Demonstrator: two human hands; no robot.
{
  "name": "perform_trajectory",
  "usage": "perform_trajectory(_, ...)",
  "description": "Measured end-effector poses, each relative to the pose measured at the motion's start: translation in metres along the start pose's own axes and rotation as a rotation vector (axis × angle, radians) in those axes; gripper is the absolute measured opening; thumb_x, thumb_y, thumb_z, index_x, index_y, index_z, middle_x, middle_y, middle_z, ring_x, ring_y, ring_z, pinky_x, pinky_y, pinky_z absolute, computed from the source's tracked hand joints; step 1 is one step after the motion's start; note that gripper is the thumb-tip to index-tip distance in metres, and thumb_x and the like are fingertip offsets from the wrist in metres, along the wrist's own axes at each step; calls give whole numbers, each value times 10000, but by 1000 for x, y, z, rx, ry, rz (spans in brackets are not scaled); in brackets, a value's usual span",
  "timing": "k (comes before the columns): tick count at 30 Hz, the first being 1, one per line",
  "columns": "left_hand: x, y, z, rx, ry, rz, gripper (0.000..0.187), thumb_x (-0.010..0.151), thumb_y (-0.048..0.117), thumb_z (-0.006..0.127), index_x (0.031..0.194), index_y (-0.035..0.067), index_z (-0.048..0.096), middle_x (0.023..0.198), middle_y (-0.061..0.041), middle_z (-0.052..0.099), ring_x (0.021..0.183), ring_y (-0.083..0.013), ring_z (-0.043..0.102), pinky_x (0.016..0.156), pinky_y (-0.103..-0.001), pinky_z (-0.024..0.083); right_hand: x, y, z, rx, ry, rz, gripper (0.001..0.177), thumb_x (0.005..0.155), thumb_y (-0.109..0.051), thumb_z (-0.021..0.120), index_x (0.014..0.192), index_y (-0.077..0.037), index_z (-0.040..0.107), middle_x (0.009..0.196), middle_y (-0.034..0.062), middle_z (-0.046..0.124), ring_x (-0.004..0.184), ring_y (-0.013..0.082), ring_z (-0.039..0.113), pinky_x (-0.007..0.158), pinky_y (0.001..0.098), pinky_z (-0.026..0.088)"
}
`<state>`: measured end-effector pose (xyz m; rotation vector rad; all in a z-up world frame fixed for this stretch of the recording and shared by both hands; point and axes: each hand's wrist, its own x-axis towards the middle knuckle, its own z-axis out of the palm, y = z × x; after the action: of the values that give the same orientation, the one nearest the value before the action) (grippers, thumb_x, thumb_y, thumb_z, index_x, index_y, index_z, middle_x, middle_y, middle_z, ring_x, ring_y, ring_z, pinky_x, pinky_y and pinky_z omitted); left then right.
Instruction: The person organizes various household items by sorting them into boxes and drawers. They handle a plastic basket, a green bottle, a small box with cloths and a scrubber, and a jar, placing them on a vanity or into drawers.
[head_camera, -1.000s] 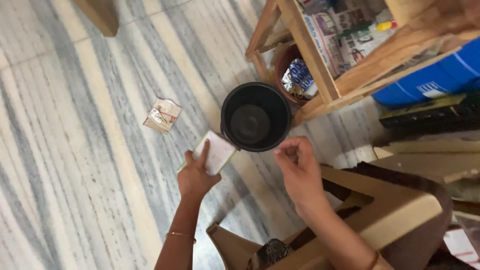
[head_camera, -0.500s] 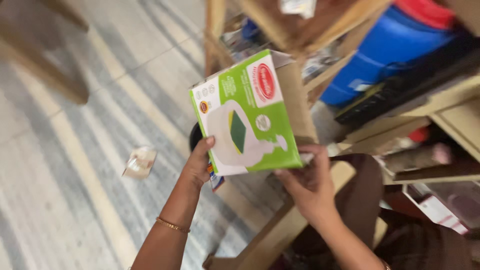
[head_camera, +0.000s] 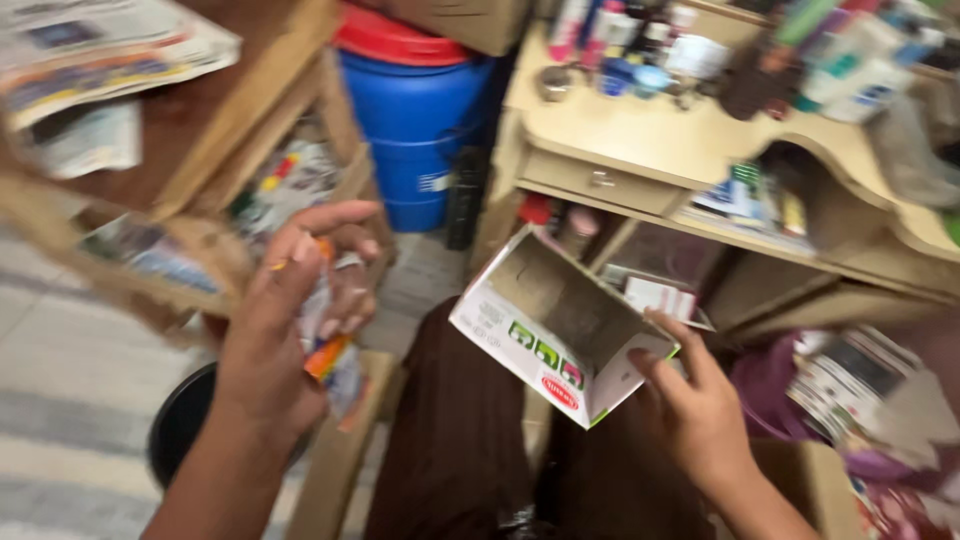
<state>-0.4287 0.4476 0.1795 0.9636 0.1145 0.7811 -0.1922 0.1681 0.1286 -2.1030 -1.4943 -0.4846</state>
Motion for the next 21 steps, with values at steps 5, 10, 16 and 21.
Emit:
perform_trajectory(5,21,-68,130,-43,-246,-8,569,967,381,684,1343,-26,554,1139,-60,539,769,-58,436,661,-223,357,-64,39,-21,42,3,216,492,615,116,687,1070,-73,665,1361,178,595,1122,388,668,822,406,573)
perform_trajectory(10,23,-134,216,451,-579,263,474,1102,424,519,1382,49,592,1186,-55,554,1036,-149,536,1004,-251,400,-114,62,-42,120,99,377,485,606,91,709,1059,-64,635,1303,161,610,1133,382,650,854,398,561)
perform_trajectory(16,29,-186,257,569,-645,321,472,1002,282,606,1386,13,549,1387,-161,570,1338,-276,526,1139,-414,390,-159,82,-58,132,196,485,482,620,91,703,1071,-54,617,1286,183,604,1131,380,649,889,387,548)
perform_trajectory(21,48,-210,258,1055,-534,415,574,830,239,765,1352,69,599,1344,-150,630,1271,-310,563,1088,-411,433,-187,101,-70,136,264,590,498,632,81,721,1105,-55,646,1198,160,627,1127,364,654,920,384,525)
